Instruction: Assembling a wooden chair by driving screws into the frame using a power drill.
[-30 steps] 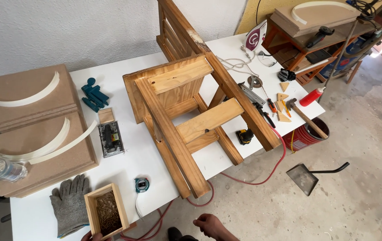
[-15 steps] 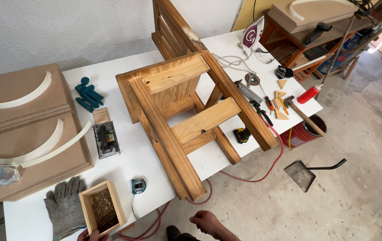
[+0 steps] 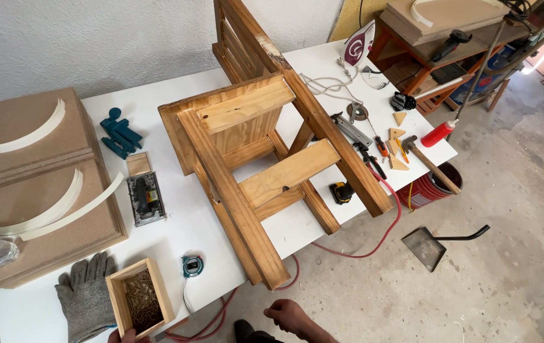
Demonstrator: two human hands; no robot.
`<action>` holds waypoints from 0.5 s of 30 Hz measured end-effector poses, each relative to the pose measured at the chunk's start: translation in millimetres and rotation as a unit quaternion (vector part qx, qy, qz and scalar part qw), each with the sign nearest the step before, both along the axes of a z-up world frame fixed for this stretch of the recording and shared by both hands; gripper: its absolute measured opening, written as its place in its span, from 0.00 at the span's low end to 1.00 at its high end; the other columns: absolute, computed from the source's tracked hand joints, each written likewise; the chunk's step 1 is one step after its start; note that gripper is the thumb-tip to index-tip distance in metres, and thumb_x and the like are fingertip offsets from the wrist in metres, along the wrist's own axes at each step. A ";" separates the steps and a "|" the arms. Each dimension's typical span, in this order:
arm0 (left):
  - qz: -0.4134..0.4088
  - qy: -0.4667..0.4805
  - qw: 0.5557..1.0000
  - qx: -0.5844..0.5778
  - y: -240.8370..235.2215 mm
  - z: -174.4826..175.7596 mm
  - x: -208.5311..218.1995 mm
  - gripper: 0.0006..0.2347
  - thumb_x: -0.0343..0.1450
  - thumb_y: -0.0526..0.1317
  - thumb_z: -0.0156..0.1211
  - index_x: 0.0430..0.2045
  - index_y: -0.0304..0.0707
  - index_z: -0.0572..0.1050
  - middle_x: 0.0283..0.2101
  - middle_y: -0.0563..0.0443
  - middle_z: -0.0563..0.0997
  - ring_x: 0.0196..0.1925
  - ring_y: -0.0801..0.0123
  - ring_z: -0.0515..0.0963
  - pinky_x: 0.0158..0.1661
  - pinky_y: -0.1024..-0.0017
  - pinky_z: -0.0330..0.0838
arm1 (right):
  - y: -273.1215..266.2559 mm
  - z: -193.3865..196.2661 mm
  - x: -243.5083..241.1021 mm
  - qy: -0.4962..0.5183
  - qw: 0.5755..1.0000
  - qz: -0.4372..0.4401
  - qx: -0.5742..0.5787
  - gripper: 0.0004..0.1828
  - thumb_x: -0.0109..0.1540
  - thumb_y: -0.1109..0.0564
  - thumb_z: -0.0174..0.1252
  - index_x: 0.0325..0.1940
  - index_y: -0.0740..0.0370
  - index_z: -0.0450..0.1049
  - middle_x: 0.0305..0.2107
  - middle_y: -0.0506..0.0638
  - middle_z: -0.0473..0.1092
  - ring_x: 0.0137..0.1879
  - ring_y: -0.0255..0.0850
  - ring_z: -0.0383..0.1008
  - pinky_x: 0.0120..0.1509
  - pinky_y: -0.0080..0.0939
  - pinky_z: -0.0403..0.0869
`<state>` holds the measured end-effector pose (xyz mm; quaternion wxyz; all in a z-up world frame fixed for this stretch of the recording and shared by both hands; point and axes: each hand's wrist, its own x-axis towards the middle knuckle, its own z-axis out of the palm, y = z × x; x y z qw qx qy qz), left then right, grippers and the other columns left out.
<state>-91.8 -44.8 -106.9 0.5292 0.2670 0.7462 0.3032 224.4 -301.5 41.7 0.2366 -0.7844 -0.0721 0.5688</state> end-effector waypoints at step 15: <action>0.012 0.081 0.995 0.049 -7.0 15.0 17.4 0.11 0.79 0.37 0.53 0.52 0.29 0.71 0.33 0.31 0.78 0.21 0.46 0.79 0.25 0.60 0.75 | -62.4 -78.6 41.7 -0.039 0.999 -0.003 -0.017 0.14 0.62 0.44 0.63 0.36 0.56 0.79 0.23 0.45 0.72 0.24 0.33 0.65 0.27 0.32 0.65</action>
